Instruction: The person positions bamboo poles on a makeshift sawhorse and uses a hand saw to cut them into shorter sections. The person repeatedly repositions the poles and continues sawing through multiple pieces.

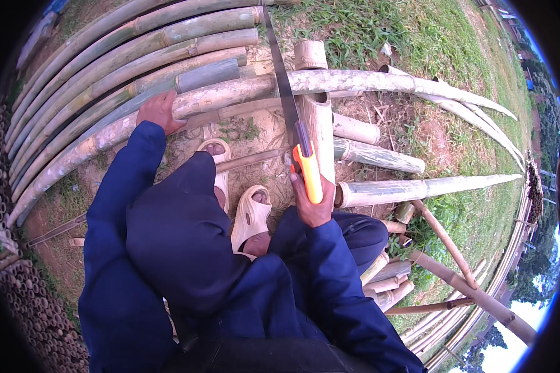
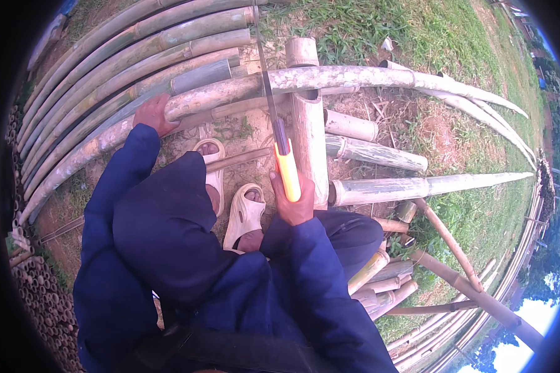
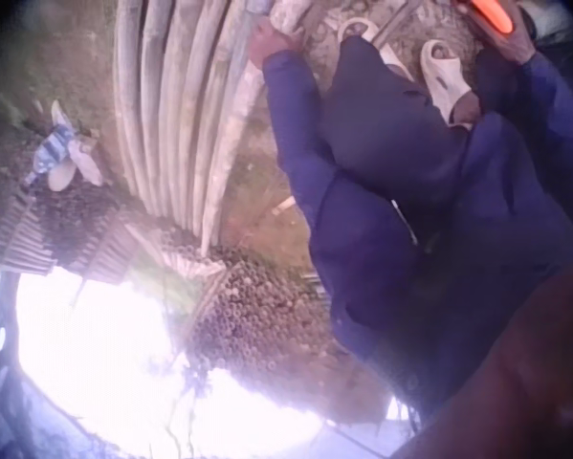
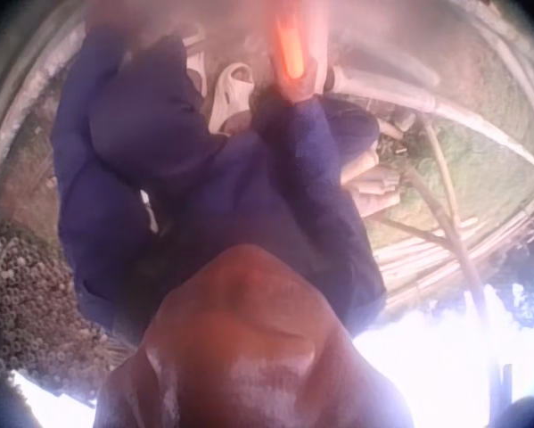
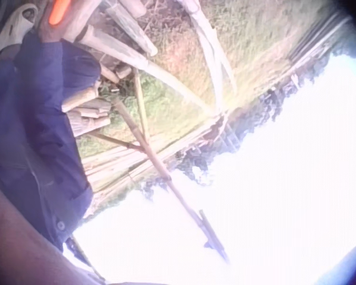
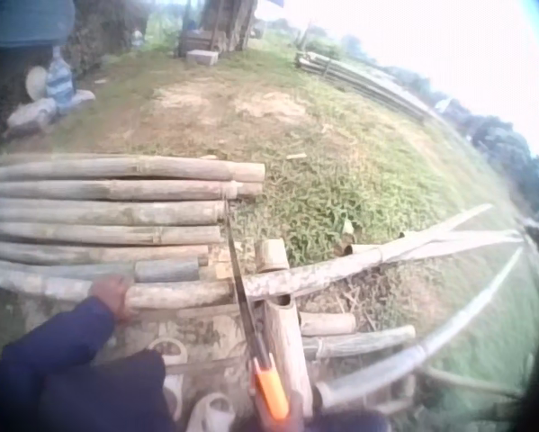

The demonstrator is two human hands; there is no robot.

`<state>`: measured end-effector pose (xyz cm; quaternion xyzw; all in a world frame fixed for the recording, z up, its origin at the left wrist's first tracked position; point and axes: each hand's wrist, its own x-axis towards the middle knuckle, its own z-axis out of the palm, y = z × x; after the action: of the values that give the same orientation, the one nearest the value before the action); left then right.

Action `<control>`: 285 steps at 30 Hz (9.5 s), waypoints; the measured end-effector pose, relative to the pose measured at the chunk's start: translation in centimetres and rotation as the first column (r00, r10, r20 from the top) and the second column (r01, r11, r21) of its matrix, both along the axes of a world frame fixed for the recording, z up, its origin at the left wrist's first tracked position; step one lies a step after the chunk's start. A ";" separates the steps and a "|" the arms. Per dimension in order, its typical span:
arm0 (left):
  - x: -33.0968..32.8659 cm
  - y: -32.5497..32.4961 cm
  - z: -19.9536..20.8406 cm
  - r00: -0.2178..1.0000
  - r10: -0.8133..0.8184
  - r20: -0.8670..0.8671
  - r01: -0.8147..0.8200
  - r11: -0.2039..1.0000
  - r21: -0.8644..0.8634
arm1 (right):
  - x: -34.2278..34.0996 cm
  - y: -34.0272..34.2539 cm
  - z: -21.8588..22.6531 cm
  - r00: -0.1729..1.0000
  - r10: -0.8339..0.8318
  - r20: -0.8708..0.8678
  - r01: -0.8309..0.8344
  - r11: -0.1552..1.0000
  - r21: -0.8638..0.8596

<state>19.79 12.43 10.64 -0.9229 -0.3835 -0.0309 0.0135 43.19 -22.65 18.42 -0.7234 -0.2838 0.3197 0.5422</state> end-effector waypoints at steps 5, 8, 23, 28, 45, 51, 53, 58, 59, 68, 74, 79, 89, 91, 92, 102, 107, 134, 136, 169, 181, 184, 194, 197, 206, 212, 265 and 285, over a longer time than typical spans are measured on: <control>-0.1 -0.5 0.5 0.999 0.024 -0.041 -0.026 0.998 -0.059 | -4.9 -13.4 3.5 1.000 0.015 -0.009 -0.016 0.994 -0.104; 1.0 -0.6 1.3 0.996 0.042 -0.082 -0.052 0.991 -0.126 | -3.2 -8.8 1.4 0.997 -0.037 -0.071 0.037 0.999 -0.006; -0.2 -1.4 -0.5 0.990 0.104 0.097 -0.102 0.994 -0.030 | -3.8 -11.2 4.0 0.967 0.082 0.243 -0.058 0.993 -0.107; 1.4 -0.6 -0.1 0.992 0.113 0.052 -0.111 0.993 -0.038 | 2.2 4.3 -1.0 1.000 -0.010 0.013 0.009 0.998 0.057; 0.9 0.1 -0.1 0.994 0.104 0.020 -0.103 0.994 -0.040 | 1.1 4.6 -1.9 1.000 -0.025 0.015 0.024 0.997 0.067; 0.1 -0.6 -0.9 0.994 0.080 0.075 -0.080 0.997 0.001 | -3.8 -10.8 1.5 0.998 0.028 0.058 -0.020 0.991 -0.131; 0.2 -1.0 -0.9 0.989 0.082 0.120 -0.083 0.997 0.003 | -4.3 -13.0 3.0 0.983 0.123 0.139 -0.093 0.973 -0.210; 1.4 -0.7 0.2 0.991 0.073 0.113 -0.067 0.996 -0.053 | 1.5 2.8 -3.6 0.991 -0.066 0.112 0.060 0.997 0.054; 2.1 0.0 0.5 0.998 0.052 0.040 -0.049 0.996 -0.073 | 2.0 4.1 -4.8 0.991 -0.052 0.122 0.039 0.994 0.104; 0.1 -1.3 -0.6 0.993 0.098 0.063 -0.095 0.994 -0.048 | -5.6 -12.9 -1.2 0.997 -0.071 -0.019 0.073 0.981 0.178; 1.1 -0.7 0.3 0.996 0.093 0.007 -0.092 0.992 -0.086 | 1.2 2.3 -2.2 0.997 -0.033 -0.064 0.040 0.994 0.102; 0.3 -0.4 -0.2 0.995 0.092 0.025 -0.089 0.992 -0.090 | 0.2 0.8 -0.6 0.999 0.023 -0.036 -0.024 0.999 -0.028; 1.4 -0.9 -0.4 0.995 0.100 0.021 -0.099 0.994 -0.047 | -0.5 -2.1 -1.8 1.000 -0.024 0.004 0.024 0.999 -0.024; 1.1 -0.2 -1.2 0.996 0.084 0.036 -0.084 0.996 0.014 | 0.2 2.3 -2.5 0.992 -0.015 0.129 0.004 0.996 0.084; 0.6 0.0 -1.6 0.996 0.085 0.039 -0.086 0.995 0.042 | -0.1 2.9 -2.4 0.989 -0.019 0.148 -0.001 0.991 0.135; 0.8 -0.2 -0.5 0.990 0.132 -0.042 -0.134 0.990 -0.044 | -4.2 -11.8 1.2 0.996 -0.006 0.089 0.010 0.999 -0.040; 1.1 0.0 -0.3 0.993 0.119 -0.018 -0.119 0.992 -0.032 | 1.7 6.1 -1.4 0.998 0.005 0.058 -0.009 0.996 0.085; 0.8 -0.4 -1.2 0.995 0.088 0.051 -0.088 0.996 0.008 | -1.9 -5.7 0.0 1.000 -0.027 -0.009 0.026 0.992 -0.121; 1.3 -0.2 -0.7 0.993 0.119 -0.013 -0.119 0.993 -0.022 | 0.8 2.0 -1.9 0.997 -0.002 0.080 0.000 1.000 0.014; -0.3 0.1 -1.9 0.995 0.084 0.047 -0.087 0.994 0.066 | 0.6 2.6 -1.2 0.998 0.024 -0.060 -0.023 1.000 0.019; 1.7 -0.3 -0.8 0.994 0.105 0.036 -0.105 0.994 0.009 | 0.2 0.1 -1.2 0.996 0.018 0.089 -0.012 0.997 -0.071; 0.0 0.0 -1.6 0.993 0.115 0.037 -0.117 0.992 0.037 | -0.5 0.5 -0.6 0.998 -0.011 0.054 0.010 0.999 0.033; 1.2 -0.5 -0.3 0.991 0.129 -0.048 -0.131 0.990 -0.047 | -2.4 -7.4 1.3 1.000 -0.012 0.014 0.013 0.995 -0.096; 1.4 -0.2 -0.2 0.991 0.122 -0.049 -0.124 0.992 -0.037 | 1.2 1.6 -1.1 1.000 0.012 0.011 -0.011 0.999 -0.037; 0.5 -0.7 -0.5 0.991 0.122 -0.059 -0.123 0.992 -0.013 | -5.0 -12.5 4.3 0.993 0.027 0.112 -0.007 0.985 -0.175; 1.6 -0.2 -0.3 0.988 0.130 -0.088 -0.136 0.989 -0.057 | -0.6 -2.6 -1.3 0.999 0.009 0.054 -0.005 0.997 -0.080; -0.1 -0.4 -0.8 0.994 0.101 0.029 -0.101 0.995 0.010 | -5.1 -12.0 2.4 0.998 -0.006 0.057 0.013 0.991 -0.133; 1.3 -0.6 -0.1 0.990 0.137 -0.017 -0.138 0.988 -0.063 | -0.4 -3.7 -1.5 1.000 0.004 0.027 0.000 0.991 -0.137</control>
<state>21.14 11.82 10.52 -0.8944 -0.4469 -0.0120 -0.0117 42.79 -26.37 16.93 -0.7630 -0.2691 0.3292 0.4869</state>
